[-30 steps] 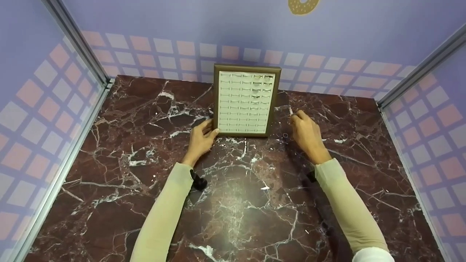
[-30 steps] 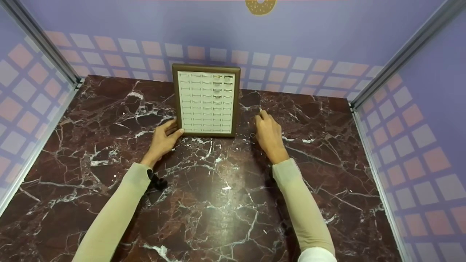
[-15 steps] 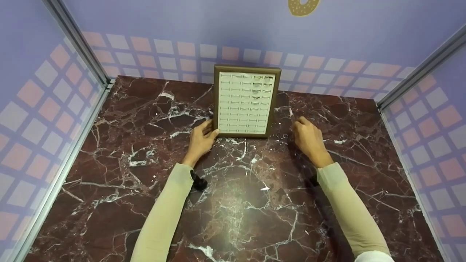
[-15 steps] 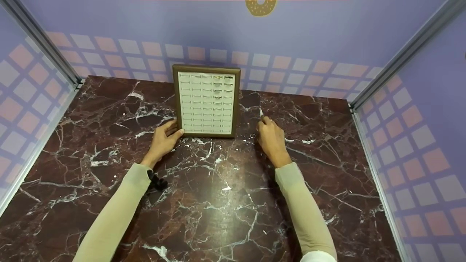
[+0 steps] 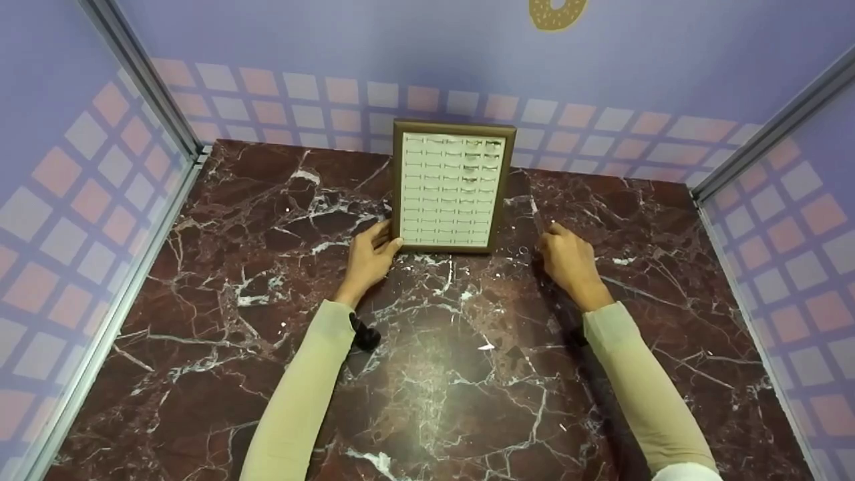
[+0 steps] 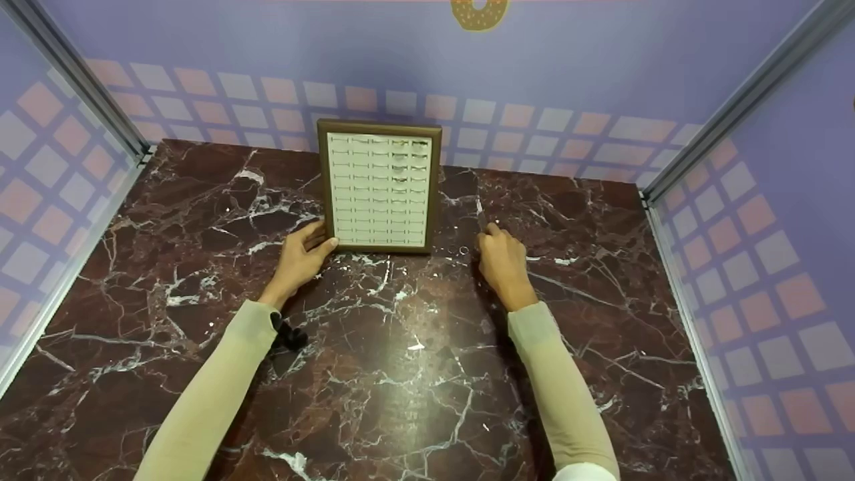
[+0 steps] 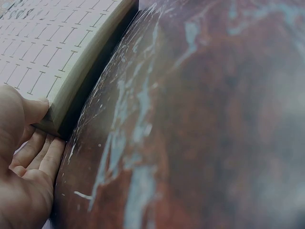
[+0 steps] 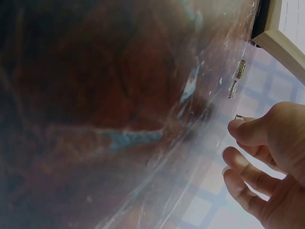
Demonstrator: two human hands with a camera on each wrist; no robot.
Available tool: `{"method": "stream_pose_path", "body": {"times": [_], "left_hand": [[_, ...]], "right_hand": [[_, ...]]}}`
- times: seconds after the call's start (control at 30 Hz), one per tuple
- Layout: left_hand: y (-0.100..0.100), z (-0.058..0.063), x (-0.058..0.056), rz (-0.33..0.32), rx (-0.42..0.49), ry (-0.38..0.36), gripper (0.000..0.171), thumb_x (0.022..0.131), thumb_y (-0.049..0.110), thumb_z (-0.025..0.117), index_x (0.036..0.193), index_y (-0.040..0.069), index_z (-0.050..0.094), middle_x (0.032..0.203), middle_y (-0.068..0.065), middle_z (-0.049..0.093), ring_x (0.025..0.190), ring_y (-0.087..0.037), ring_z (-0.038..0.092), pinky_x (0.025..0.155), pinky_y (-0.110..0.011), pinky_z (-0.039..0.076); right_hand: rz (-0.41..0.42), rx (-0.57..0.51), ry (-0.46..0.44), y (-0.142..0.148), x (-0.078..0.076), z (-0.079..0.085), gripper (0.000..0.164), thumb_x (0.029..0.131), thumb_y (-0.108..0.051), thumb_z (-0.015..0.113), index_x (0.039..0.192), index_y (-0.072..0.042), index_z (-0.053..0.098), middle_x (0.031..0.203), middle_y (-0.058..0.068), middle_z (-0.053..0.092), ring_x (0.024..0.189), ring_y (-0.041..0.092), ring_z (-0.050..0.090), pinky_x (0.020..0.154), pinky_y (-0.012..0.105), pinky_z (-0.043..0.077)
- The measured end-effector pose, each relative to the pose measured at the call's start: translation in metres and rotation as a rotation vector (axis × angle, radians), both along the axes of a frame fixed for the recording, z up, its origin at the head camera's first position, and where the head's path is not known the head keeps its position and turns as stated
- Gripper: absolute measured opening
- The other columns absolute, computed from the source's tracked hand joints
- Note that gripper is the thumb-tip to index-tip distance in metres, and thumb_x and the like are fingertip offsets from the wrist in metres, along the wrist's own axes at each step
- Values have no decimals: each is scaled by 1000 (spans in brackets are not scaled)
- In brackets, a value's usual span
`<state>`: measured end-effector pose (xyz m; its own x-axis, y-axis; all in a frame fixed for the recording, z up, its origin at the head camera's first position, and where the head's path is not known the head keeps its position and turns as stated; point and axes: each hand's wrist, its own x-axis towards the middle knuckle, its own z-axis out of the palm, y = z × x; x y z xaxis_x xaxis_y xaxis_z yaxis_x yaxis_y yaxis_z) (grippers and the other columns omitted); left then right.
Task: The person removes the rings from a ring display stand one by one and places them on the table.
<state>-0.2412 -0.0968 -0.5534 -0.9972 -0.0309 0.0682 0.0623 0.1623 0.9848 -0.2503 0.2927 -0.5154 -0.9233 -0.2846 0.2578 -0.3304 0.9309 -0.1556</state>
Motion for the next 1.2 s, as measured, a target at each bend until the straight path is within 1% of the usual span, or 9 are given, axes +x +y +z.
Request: {"method": "stream_pose_path", "body": {"times": [0.17, 0.4, 0.6, 0.9, 1.0, 1.1, 1.2], "left_hand": [[0, 0, 0, -3, 1, 7, 52, 101, 3, 72, 150, -7, 56, 149, -28, 60, 138, -41, 61, 117, -38, 54], [0, -2, 0, -14, -7, 23, 53, 102, 4, 71, 150, -8, 55, 149, -30, 60, 139, -42, 60, 117, -41, 54], [0, -1, 0, -11, -4, 33, 52, 101, 3, 71, 149, -9, 55, 147, -31, 61, 137, -43, 61, 117, -41, 54], [0, -1, 1, -7, -2, 22, 53, 101, 2, 71, 150, -9, 55, 147, -31, 60, 138, -43, 61, 117, -40, 54], [0, -1, 1, -6, -1, 23, 52, 101, 2, 71, 150, -9, 55, 147, -31, 60, 138, -43, 61, 117, -40, 54], [0, -1, 0, -5, -3, 22, 52, 101, 2, 71, 150, -8, 55, 147, -30, 61, 138, -42, 61, 117, -40, 54], [0, -2, 0, -10, -12, 13, 52, 102, 4, 71, 150, -8, 55, 148, -30, 61, 139, -41, 60, 118, -40, 53]], "right_hand": [[-3, -2, -11, 1, 0, -3, 15, 92, 2, 65, 92, -2, 80, 103, 15, 71, 84, 46, 74, 68, 65, 63], [1, 11, -31, 1, 0, -3, 13, 95, -1, 68, 94, -2, 81, 108, 14, 72, 86, 46, 74, 68, 65, 63], [13, 2, -28, 2, 1, -4, 13, 93, 1, 68, 95, -1, 81, 111, 14, 73, 88, 45, 75, 68, 64, 63], [18, -9, -34, 1, 2, -3, 13, 91, 0, 69, 93, -4, 81, 108, 13, 72, 88, 43, 75, 69, 64, 64], [19, -11, -30, 0, 2, 0, 12, 90, -1, 70, 93, -5, 81, 104, 13, 71, 87, 44, 74, 68, 64, 63], [14, -14, -16, -2, 2, 7, 12, 85, 0, 71, 93, -6, 79, 99, 12, 68, 83, 44, 72, 65, 65, 62], [13, -42, 35, -7, -1, 16, 15, 81, 2, 71, 93, -5, 77, 97, 12, 68, 82, 43, 71, 63, 63, 61]]}}
